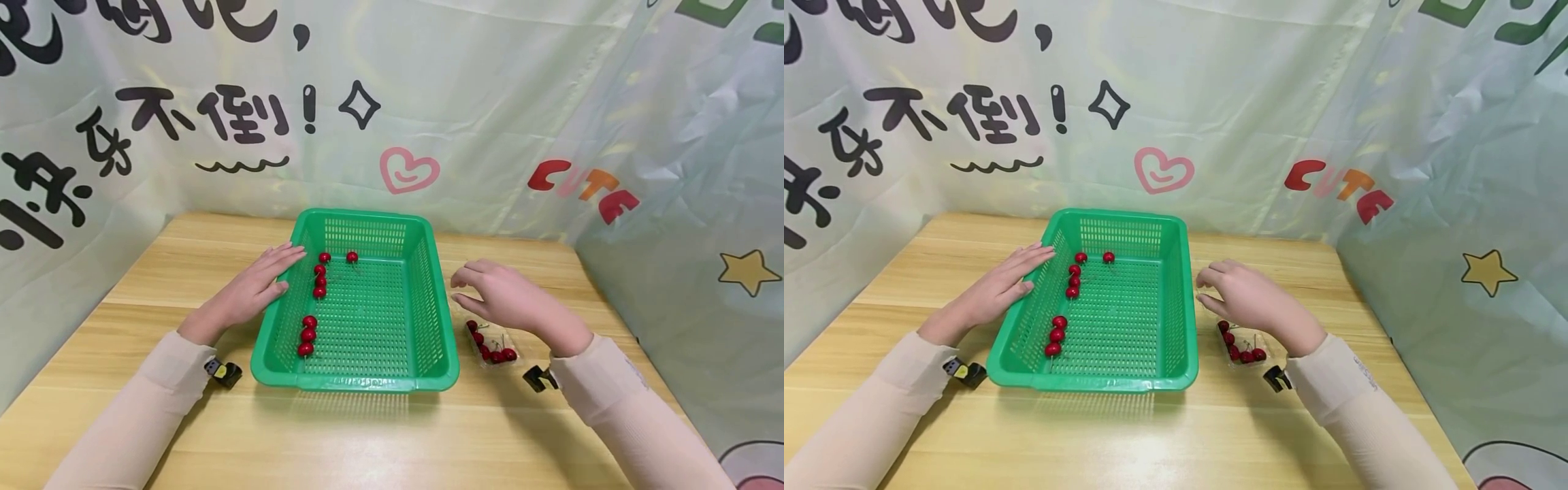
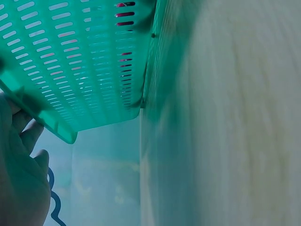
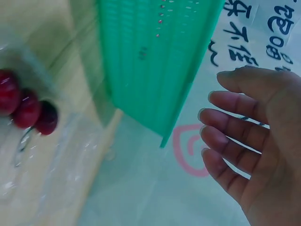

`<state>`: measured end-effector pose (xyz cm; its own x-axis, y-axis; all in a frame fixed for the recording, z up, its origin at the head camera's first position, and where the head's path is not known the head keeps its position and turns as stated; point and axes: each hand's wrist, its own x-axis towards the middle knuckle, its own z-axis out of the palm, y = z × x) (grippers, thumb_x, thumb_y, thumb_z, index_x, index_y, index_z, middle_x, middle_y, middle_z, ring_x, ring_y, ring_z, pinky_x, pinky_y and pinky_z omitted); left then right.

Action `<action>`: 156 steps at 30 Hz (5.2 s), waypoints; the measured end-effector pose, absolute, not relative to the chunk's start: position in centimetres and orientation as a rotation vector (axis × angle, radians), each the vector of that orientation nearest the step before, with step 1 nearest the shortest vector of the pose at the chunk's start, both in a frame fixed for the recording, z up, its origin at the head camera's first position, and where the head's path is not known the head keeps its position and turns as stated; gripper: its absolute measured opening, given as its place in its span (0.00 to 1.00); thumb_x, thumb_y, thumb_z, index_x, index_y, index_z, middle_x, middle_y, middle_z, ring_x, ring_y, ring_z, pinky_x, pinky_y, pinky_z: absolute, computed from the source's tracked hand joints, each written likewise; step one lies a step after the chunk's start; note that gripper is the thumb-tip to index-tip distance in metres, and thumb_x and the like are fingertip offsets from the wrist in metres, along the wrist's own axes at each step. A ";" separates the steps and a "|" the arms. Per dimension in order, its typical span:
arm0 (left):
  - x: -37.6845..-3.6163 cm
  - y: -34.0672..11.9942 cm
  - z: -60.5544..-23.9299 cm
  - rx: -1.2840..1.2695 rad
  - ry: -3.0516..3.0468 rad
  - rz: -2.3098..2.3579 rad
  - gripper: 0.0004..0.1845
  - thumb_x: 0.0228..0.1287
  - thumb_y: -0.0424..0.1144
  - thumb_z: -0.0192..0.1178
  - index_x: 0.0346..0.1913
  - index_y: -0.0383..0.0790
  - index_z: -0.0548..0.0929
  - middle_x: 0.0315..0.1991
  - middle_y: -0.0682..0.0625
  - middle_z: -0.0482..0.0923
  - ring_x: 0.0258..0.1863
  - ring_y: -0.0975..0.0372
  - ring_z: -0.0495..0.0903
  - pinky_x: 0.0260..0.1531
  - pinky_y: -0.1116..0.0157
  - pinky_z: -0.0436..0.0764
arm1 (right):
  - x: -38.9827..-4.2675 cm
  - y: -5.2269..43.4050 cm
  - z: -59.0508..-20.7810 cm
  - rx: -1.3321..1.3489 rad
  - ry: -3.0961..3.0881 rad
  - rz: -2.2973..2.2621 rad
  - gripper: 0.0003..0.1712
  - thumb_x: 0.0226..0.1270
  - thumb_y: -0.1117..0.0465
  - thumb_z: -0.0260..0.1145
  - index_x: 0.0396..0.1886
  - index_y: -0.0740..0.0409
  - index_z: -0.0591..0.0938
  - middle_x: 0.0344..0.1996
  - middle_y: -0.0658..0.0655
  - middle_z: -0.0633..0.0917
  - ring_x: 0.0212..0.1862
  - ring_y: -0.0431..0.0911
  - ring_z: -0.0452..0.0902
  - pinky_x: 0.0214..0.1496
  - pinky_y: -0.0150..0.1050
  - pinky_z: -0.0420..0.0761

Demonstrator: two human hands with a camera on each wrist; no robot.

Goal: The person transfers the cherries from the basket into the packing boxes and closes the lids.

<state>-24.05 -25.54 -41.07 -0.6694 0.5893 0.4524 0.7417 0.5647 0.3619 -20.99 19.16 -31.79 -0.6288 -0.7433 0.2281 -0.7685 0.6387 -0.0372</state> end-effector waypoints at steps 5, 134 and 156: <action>-24.0 -25.6 -41.0 -1.108 -2.517 -0.764 0.28 0.77 0.41 0.46 0.74 0.35 0.61 0.74 0.41 0.58 0.75 0.46 0.49 0.73 0.50 0.43 | -21.4 16.8 -30.6 1.291 -2.658 0.215 0.09 0.66 0.58 0.68 0.43 0.56 0.83 0.39 0.51 0.83 0.42 0.45 0.78 0.46 0.44 0.80; -24.3 -25.5 -40.9 -1.132 -2.499 -0.806 0.27 0.76 0.39 0.47 0.73 0.34 0.62 0.73 0.39 0.58 0.74 0.44 0.48 0.72 0.46 0.43 | -26.4 -2.4 -37.5 1.696 -2.989 0.168 0.16 0.67 0.56 0.66 0.54 0.49 0.83 0.45 0.44 0.81 0.46 0.38 0.75 0.53 0.31 0.74; -24.1 -25.6 -40.9 -1.110 -2.525 -0.793 0.27 0.76 0.41 0.47 0.73 0.34 0.62 0.74 0.41 0.57 0.75 0.46 0.47 0.72 0.46 0.43 | -25.6 -0.2 -33.2 1.532 -2.818 0.160 0.10 0.67 0.55 0.64 0.45 0.50 0.76 0.38 0.48 0.76 0.36 0.41 0.71 0.40 0.33 0.71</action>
